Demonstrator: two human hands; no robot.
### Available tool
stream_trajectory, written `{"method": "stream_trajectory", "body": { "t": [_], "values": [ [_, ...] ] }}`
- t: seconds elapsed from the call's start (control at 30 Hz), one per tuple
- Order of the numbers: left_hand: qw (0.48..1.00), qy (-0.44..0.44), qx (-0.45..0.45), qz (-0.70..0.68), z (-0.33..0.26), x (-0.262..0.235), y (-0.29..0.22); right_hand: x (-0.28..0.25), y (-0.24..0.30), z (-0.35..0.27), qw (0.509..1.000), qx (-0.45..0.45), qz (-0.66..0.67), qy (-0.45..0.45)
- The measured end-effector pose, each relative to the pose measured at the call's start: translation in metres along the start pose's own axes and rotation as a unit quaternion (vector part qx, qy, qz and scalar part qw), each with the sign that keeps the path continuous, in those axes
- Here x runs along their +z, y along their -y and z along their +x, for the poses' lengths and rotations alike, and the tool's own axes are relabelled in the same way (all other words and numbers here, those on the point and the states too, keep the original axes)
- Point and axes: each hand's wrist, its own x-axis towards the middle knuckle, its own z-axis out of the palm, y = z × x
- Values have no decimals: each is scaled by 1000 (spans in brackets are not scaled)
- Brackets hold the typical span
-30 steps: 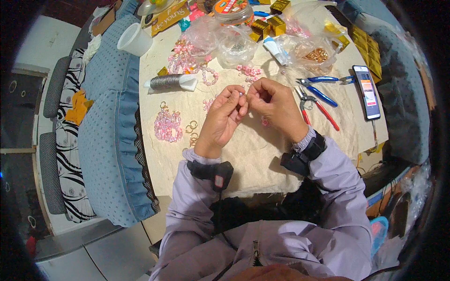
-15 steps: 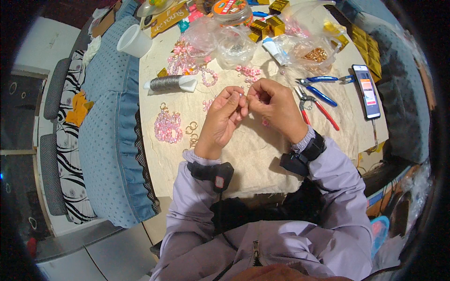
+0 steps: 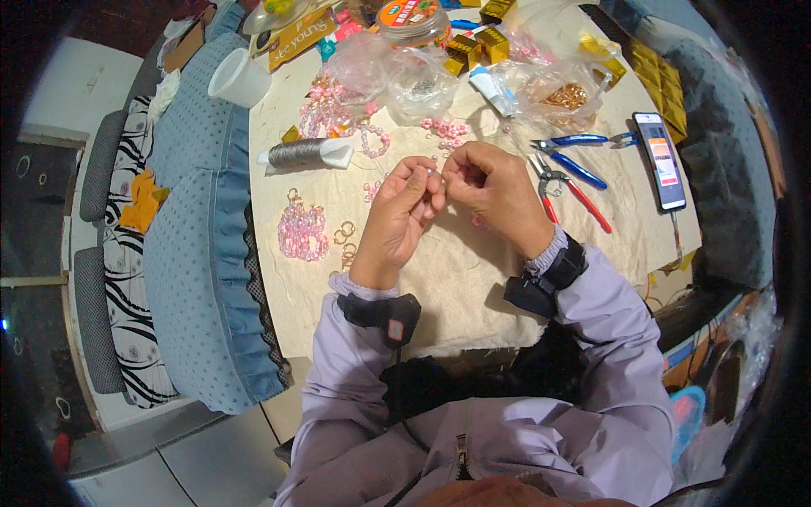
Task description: The person assembles a beaded keychain by threading pink and clear beads onto a wire and using pliers to close jump rings. They attach a metal ring to the finished beaded strand and place the completed keychain on the table.
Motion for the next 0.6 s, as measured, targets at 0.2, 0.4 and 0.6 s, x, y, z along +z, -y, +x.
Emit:
{"method": "stream_trajectory", "body": {
  "t": [0.2,0.4,0.6],
  "values": [
    [1000,8,-2,-3,0,-1,0,-1,0,-1,1000,9,6,7],
    [1000,2,-3,-6,1,-1,1,-1,-3,-1,1000,-21,3,-3],
    [999,-2,-19,-28,0,-1,0,-1,-2,-1,1000,-21,-3,-11]
  ]
}}
